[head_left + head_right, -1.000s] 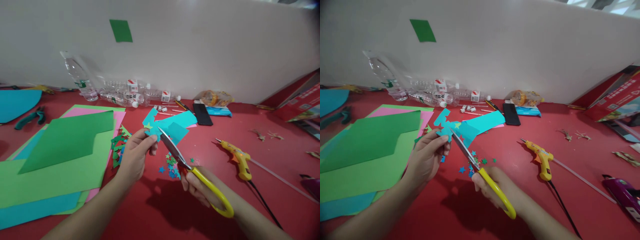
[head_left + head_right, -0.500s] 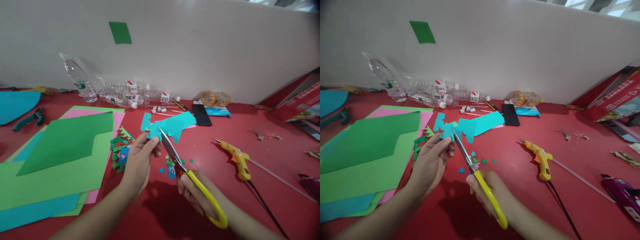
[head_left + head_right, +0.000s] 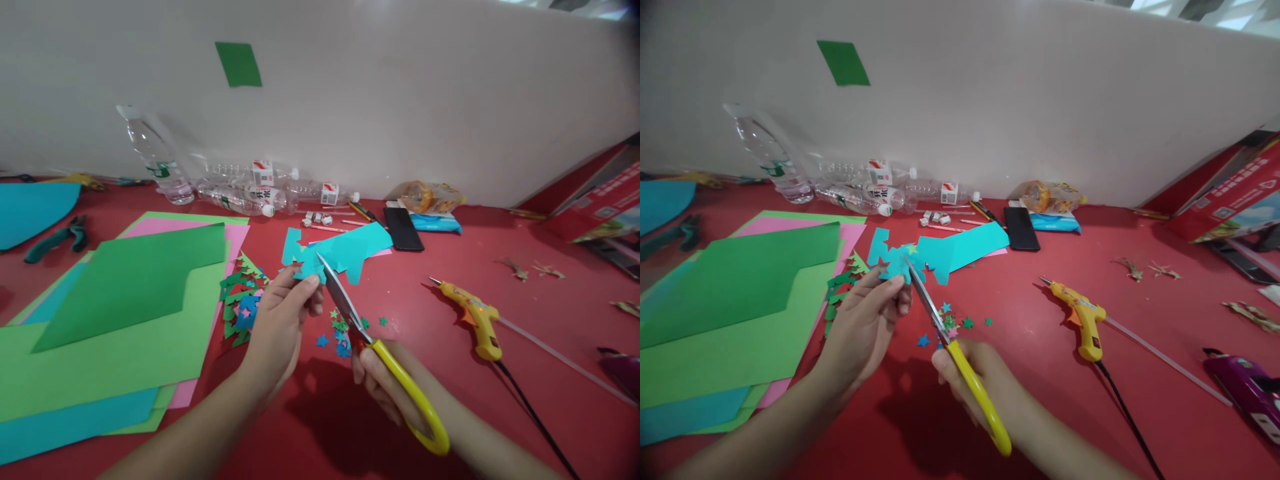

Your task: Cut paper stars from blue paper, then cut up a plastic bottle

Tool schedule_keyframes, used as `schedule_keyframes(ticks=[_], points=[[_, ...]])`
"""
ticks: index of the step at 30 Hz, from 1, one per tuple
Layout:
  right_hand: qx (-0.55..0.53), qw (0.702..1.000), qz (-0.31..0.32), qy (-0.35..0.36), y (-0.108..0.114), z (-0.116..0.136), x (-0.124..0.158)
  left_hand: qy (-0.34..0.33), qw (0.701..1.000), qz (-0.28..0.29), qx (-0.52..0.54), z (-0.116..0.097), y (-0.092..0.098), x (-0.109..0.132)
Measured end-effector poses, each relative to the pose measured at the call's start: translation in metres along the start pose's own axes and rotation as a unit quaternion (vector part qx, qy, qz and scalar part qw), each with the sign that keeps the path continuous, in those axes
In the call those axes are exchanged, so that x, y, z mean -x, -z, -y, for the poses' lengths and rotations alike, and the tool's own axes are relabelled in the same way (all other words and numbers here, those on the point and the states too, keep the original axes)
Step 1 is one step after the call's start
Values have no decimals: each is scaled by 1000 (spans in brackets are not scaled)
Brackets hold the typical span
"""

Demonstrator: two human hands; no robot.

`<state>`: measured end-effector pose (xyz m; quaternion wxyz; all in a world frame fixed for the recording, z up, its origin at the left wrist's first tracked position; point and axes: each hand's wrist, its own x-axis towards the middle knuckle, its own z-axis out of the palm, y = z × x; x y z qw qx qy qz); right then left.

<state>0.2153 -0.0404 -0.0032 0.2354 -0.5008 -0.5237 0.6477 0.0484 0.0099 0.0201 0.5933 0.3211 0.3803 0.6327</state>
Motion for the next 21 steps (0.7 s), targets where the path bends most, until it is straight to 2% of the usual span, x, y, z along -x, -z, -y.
schedule_keyframes(ticks=[7, 12, 18, 21], points=[[12, 1000, -5, 22, -1, 0, 1, -2, 1000, 8, 4, -1, -1, 1], [16, 1000, -2, -5, 2, 2, 0, -2, 1000, 14, -3, -1, 0, 1], [42, 998, -6, 49, 4, -1, -2, 5, 1000, 3, -13, -2, -2, 3], [44, 998, -8, 48, 4, -2, -2, 6, 1000, 1, -20, -2, -3, 3]])
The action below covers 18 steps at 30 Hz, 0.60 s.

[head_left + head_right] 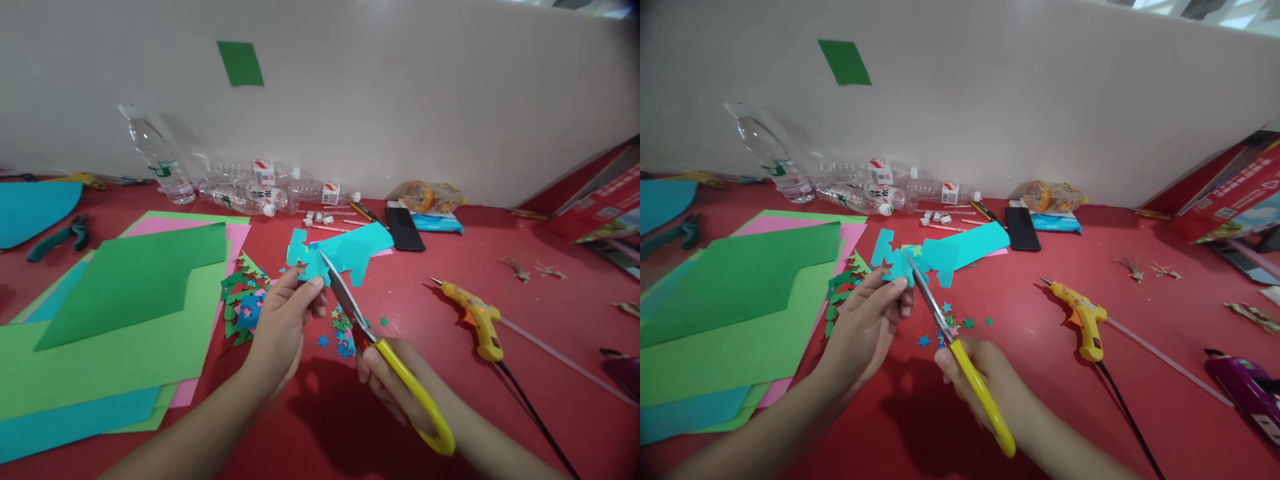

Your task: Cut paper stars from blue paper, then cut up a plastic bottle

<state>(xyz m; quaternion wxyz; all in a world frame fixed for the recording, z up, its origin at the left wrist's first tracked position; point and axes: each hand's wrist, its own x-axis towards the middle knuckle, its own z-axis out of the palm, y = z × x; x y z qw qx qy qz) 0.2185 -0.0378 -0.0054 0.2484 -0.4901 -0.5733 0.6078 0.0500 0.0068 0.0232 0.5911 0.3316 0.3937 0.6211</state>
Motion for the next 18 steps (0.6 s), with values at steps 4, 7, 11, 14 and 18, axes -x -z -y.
schedule_keyframes(ticks=[4, 7, 11, 14, 18], points=[[2, 1000, 3, -7, 1, 3, 1, -5, 1000, 3, -5, 0, 1, -2], [12, 1000, -1, -17, 3, 7, 0, -12, 1000, 13, -9, 0, 3, -4], [18, 1000, -7, -19, 5, 9, -1, -25, 999, 23, -28, -1, 7, -5], [6, 999, 0, -35, 5, 11, 0, -37, 998, 25, -48, -3, 9, -7], [11, 997, -2, -81, 6, 17, 0, -44, 997, 24, -65, -10, 12, -11]])
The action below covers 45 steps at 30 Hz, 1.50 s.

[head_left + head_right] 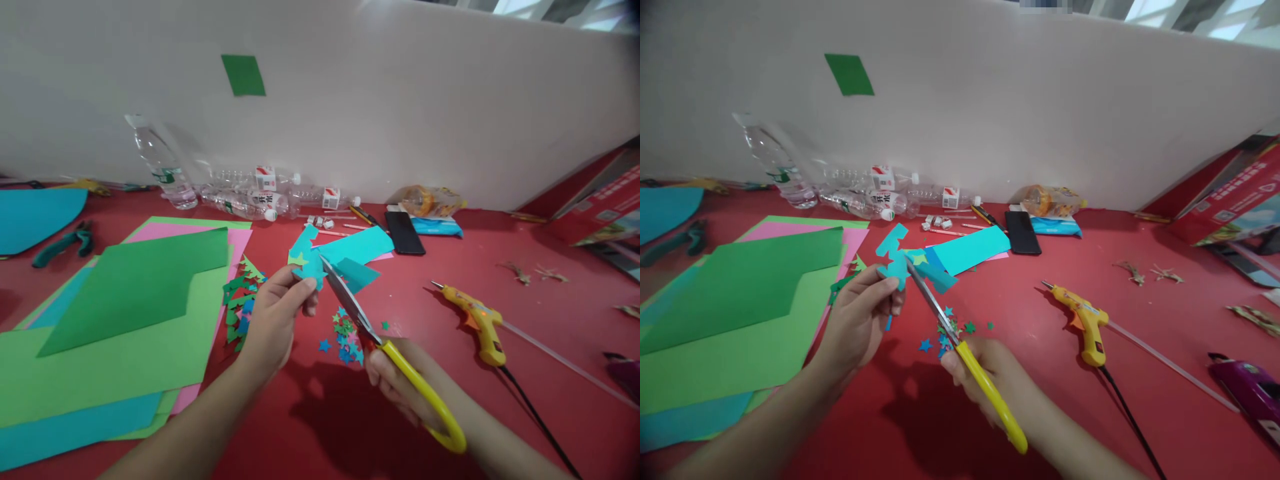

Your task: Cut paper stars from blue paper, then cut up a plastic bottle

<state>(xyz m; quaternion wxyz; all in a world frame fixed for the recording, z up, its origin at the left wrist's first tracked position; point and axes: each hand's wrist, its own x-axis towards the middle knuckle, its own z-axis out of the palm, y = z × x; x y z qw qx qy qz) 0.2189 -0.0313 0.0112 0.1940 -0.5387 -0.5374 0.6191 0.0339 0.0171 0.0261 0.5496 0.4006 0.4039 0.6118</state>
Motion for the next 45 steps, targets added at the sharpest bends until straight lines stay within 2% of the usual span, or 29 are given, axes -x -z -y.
schedule_keyframes(ticks=[3, 7, 11, 14, 20, 26, 29, 33, 45], points=[[1, 999, -12, -43, 1, 4, -1, 6, 1000, -7, 6, -3, 6, -6], [-19, 999, 12, -36, 0, 3, -2, 8, 1000, -15, 22, 1, 14, -11], [-25, 999, -22, -13, -5, -2, -1, 28, 998, 38, 42, 8, 11, -8], [-25, 1000, -15, 1, -7, -8, -3, 31, 997, 65, 41, 8, 4, -2], [29, 996, 16, 83, -1, -12, -6, 2, 998, 12, 54, 2, 2, -2], [54, 992, 72, 84, 7, -4, -1, -9, 999, -16, 36, 1, 4, -4], [67, 992, 80, 74, 11, -3, 1, -18, 1000, -13, 5, 1, 6, -4], [94, 988, 73, 97, 14, -4, 3, -35, 999, 10, -26, 2, 7, -5], [120, 983, 65, 126, 17, 0, 3, -30, 999, 14, -20, 2, 7, -4]])
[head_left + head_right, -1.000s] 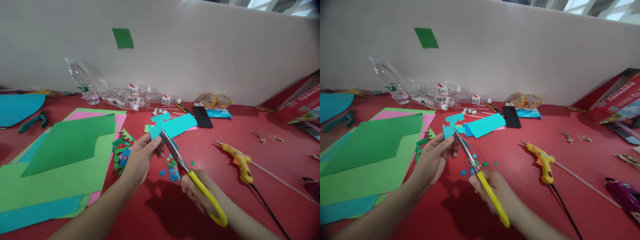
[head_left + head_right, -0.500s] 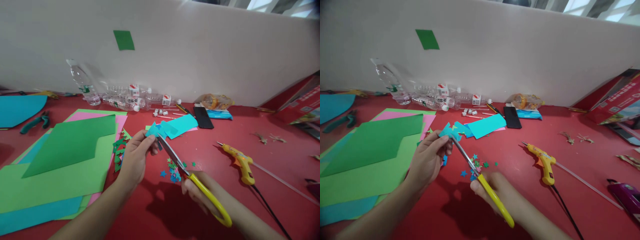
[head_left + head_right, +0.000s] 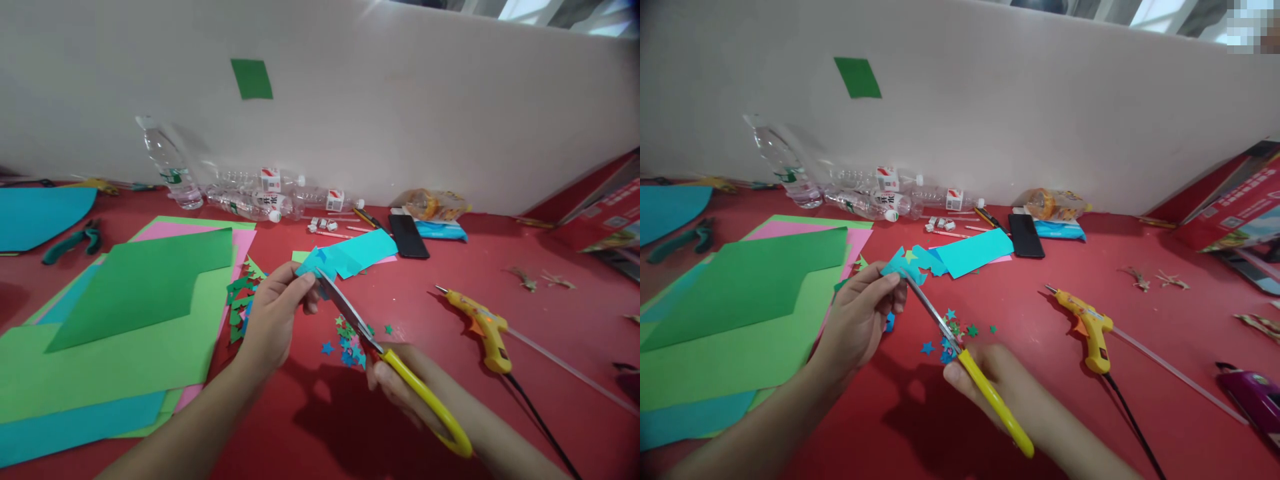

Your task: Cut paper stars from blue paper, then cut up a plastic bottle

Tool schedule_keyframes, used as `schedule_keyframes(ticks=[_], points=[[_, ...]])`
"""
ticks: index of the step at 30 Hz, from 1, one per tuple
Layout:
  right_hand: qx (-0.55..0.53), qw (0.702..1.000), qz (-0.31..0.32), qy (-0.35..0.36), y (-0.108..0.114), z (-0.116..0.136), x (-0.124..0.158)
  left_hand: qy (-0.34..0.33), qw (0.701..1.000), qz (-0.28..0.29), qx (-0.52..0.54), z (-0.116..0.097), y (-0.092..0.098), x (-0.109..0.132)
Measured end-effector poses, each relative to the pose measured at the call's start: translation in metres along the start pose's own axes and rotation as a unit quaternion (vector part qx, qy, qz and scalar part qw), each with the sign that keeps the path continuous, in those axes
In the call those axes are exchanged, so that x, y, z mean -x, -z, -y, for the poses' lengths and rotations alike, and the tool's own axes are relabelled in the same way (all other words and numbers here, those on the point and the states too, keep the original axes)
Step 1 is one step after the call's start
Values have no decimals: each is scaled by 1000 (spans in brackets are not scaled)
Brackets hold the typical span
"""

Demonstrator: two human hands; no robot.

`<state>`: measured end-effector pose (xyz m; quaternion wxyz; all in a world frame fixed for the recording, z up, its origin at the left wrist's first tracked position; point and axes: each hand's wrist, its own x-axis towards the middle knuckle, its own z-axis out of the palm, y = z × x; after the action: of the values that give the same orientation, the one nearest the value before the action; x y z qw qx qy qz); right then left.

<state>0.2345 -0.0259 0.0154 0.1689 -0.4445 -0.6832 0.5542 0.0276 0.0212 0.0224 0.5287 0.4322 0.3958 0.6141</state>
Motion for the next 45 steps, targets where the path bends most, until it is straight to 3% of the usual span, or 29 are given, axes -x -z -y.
schedule_keyframes(ticks=[6, 11, 16, 22, 35, 41, 45], points=[[-6, 1000, 12, -11, 2, 2, -2, 5, 1000, 16, -2, -2, 4, -3], [-36, 999, -24, -31, -4, -2, -3, 25, 999, 37, 2, -1, 9, -6], [-43, 997, -3, -65, -5, -4, -4, 47, 998, 29, 34, -3, 6, -4], [-3, 1000, 13, -11, 1, -3, -3, 32, 999, 32, 12, -4, 9, -6], [-23, 999, 13, -46, -2, -9, 0, 21, 999, 34, -24, -5, 11, -9], [-11, 1000, 15, -18, 0, -8, 1, 36, 999, 36, -20, -7, 8, -7], [12, 998, 10, -60, 2, -4, -1, 44, 998, 33, -21, -9, 9, -7]])
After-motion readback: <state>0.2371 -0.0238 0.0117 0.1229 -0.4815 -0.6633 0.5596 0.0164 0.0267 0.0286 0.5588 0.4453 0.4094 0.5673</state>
